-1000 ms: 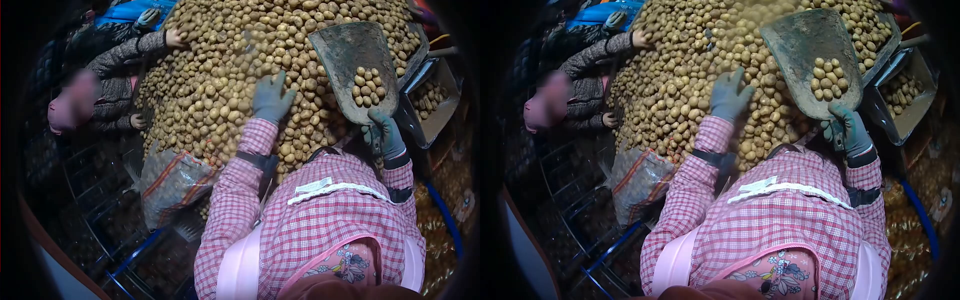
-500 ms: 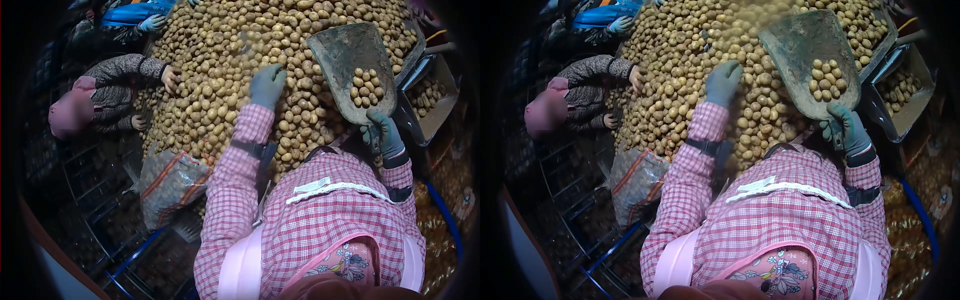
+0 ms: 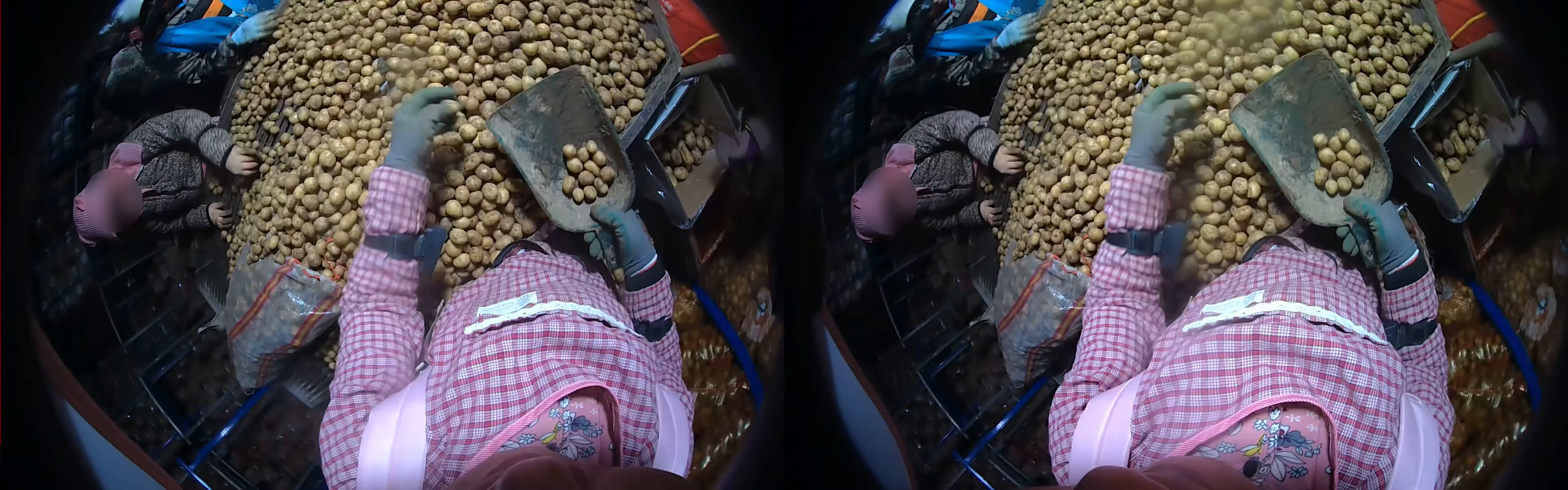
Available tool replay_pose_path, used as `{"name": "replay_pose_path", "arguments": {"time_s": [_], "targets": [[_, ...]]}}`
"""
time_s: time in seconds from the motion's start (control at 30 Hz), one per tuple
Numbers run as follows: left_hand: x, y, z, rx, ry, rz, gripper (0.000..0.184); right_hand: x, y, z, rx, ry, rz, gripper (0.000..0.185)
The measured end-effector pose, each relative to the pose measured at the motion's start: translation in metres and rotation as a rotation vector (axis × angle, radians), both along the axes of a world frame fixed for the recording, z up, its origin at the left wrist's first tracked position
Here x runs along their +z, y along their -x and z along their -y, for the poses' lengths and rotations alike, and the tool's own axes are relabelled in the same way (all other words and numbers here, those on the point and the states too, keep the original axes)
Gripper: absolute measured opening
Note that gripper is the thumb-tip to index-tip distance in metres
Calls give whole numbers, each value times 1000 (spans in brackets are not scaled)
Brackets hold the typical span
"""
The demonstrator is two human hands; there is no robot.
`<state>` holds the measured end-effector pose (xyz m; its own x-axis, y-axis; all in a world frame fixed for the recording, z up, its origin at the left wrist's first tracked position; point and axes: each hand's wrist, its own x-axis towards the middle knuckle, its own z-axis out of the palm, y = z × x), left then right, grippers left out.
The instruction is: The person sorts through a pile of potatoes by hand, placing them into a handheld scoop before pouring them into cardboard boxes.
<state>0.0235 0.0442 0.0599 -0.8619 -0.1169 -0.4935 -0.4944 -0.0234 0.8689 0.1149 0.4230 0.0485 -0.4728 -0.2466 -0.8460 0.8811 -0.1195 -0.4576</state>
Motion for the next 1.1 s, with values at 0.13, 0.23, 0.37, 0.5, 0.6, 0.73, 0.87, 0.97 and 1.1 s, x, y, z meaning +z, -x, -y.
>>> {"name": "replay_pose_path", "arguments": {"time_s": [0.13,0.23,0.37,0.5,0.6,0.73,0.87,0.97,1.1], "targets": [[0,12,4,-235,228,-164,50,-9,-3,-4,68,32,15,26],[-62,29,35,-244,1093,-408,63,-15,-2,-6,55,57,15,30],[-70,21,3,-314,1306,128,76,-15,-2,-4,31,41,11,30],[-60,-10,4,-449,1038,-34,62,-15,6,0,4,34,52,29],[-74,-49,13,-498,918,-235,54,-7,14,3,-16,48,12,28],[-33,-62,31,-507,699,-144,41,-6,19,6,-70,48,-36,27],[-28,-64,72,-327,757,-101,31,-12,22,1,-65,66,-27,26],[-24,-57,90,-266,915,-116,31,-11,21,3,-80,57,-41,27],[-43,-43,94,-277,1043,-156,28,-9,23,4,-71,70,-54,27]]}}
